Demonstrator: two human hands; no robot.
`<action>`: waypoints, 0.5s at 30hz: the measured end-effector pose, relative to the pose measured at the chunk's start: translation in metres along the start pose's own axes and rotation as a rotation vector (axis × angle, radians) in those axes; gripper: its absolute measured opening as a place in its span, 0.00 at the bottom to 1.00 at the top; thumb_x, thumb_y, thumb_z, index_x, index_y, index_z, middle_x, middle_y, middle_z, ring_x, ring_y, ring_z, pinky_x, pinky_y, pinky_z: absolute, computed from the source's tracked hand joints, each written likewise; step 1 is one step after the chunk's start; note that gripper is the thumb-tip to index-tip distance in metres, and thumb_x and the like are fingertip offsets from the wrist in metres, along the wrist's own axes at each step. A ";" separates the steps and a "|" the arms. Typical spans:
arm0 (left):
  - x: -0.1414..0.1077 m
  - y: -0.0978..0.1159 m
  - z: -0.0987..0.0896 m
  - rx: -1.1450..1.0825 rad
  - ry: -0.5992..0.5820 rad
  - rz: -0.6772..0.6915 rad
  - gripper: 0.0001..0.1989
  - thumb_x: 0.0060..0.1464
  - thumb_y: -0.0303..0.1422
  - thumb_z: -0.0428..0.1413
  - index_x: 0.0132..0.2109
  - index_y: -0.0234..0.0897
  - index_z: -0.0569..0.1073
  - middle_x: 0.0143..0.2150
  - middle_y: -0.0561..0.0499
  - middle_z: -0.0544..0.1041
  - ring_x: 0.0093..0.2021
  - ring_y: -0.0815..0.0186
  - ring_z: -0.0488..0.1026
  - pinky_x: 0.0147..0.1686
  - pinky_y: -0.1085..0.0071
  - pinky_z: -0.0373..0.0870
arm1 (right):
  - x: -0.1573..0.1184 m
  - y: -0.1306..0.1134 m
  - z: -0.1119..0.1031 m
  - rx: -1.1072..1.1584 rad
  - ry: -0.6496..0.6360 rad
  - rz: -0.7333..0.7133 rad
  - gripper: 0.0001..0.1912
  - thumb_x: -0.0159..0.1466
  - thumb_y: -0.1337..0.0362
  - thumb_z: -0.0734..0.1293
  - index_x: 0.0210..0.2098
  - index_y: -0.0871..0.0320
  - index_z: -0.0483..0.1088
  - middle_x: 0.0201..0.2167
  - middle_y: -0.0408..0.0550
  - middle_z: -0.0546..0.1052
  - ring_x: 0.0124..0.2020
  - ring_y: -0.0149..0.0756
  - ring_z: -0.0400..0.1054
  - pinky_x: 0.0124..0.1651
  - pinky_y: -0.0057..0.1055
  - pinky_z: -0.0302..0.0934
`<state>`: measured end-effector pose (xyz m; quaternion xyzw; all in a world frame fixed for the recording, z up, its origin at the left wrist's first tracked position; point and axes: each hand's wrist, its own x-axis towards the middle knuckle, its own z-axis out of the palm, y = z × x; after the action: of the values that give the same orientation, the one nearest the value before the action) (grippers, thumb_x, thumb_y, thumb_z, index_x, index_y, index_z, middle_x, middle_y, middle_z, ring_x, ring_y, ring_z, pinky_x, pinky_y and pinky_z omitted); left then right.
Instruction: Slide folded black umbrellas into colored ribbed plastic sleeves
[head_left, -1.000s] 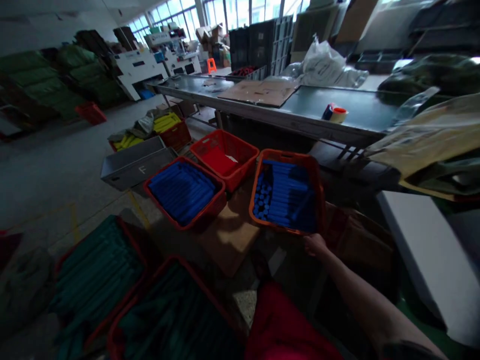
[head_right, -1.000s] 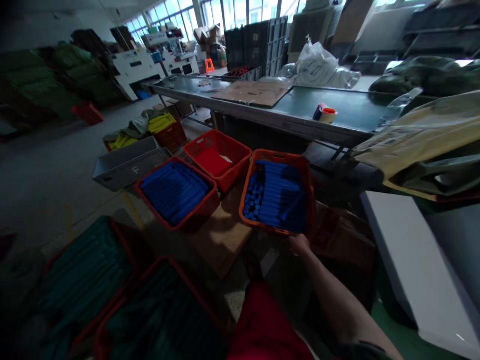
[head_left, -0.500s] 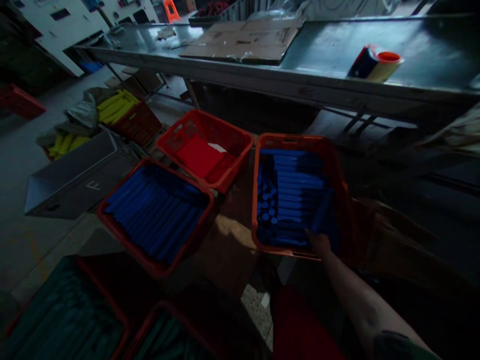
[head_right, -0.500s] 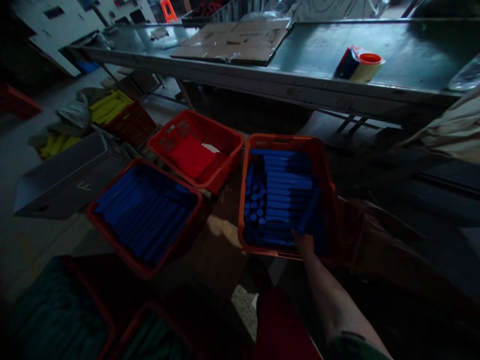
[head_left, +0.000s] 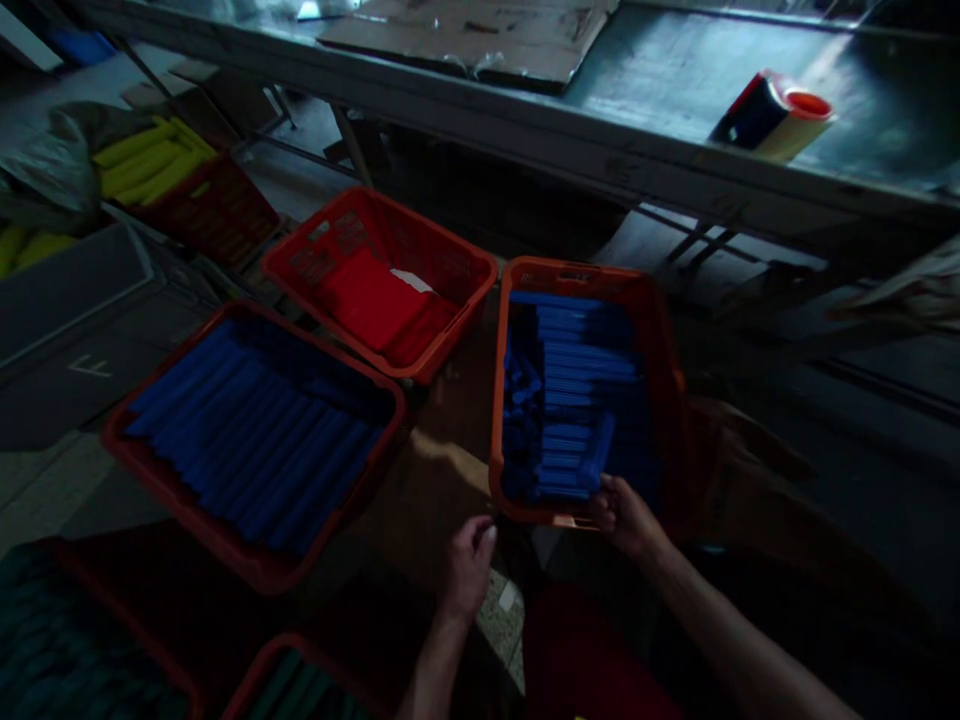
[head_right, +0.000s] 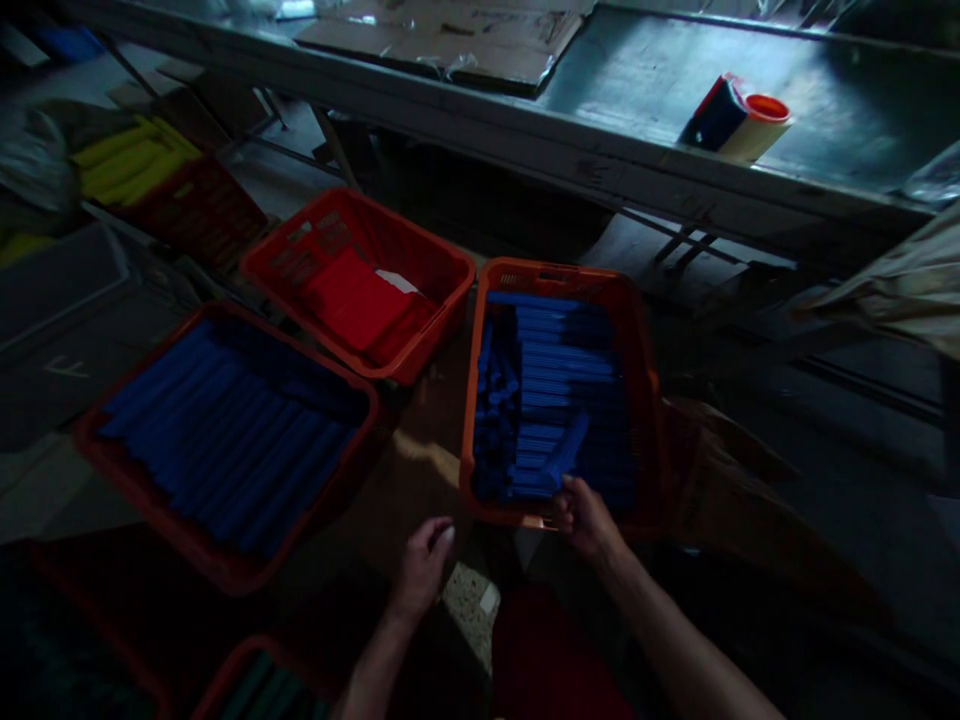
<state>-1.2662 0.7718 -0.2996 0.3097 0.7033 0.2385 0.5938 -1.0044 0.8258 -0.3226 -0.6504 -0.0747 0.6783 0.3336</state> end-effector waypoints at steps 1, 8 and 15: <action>0.008 0.014 0.018 -0.074 -0.086 -0.065 0.28 0.46 0.52 0.56 0.45 0.33 0.73 0.41 0.41 0.77 0.40 0.59 0.75 0.41 0.66 0.72 | -0.022 0.010 0.007 0.017 -0.037 0.020 0.17 0.54 0.51 0.65 0.22 0.56 0.58 0.13 0.36 0.59 0.11 0.21 0.49 0.13 0.20 0.43; 0.006 0.029 0.069 -0.331 -0.465 -0.404 0.38 0.33 0.49 0.66 0.47 0.28 0.67 0.25 0.52 0.70 0.18 0.71 0.66 0.19 0.74 0.63 | -0.090 0.065 0.010 -0.454 -0.538 0.171 0.22 0.58 0.44 0.61 0.31 0.59 0.65 0.19 0.43 0.71 0.15 0.29 0.64 0.18 0.24 0.58; -0.061 -0.018 -0.016 -0.315 -0.521 -0.223 0.47 0.41 0.48 0.63 0.64 0.35 0.54 0.36 0.48 0.73 0.24 0.71 0.68 0.23 0.75 0.63 | 0.070 0.008 -0.045 -1.455 0.144 -0.288 0.26 0.58 0.68 0.61 0.56 0.60 0.62 0.56 0.62 0.67 0.58 0.50 0.59 0.54 0.43 0.58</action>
<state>-1.2778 0.7159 -0.2670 0.1858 0.5117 0.1906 0.8169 -0.9609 0.8433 -0.3916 -0.7335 -0.5674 0.3629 -0.0914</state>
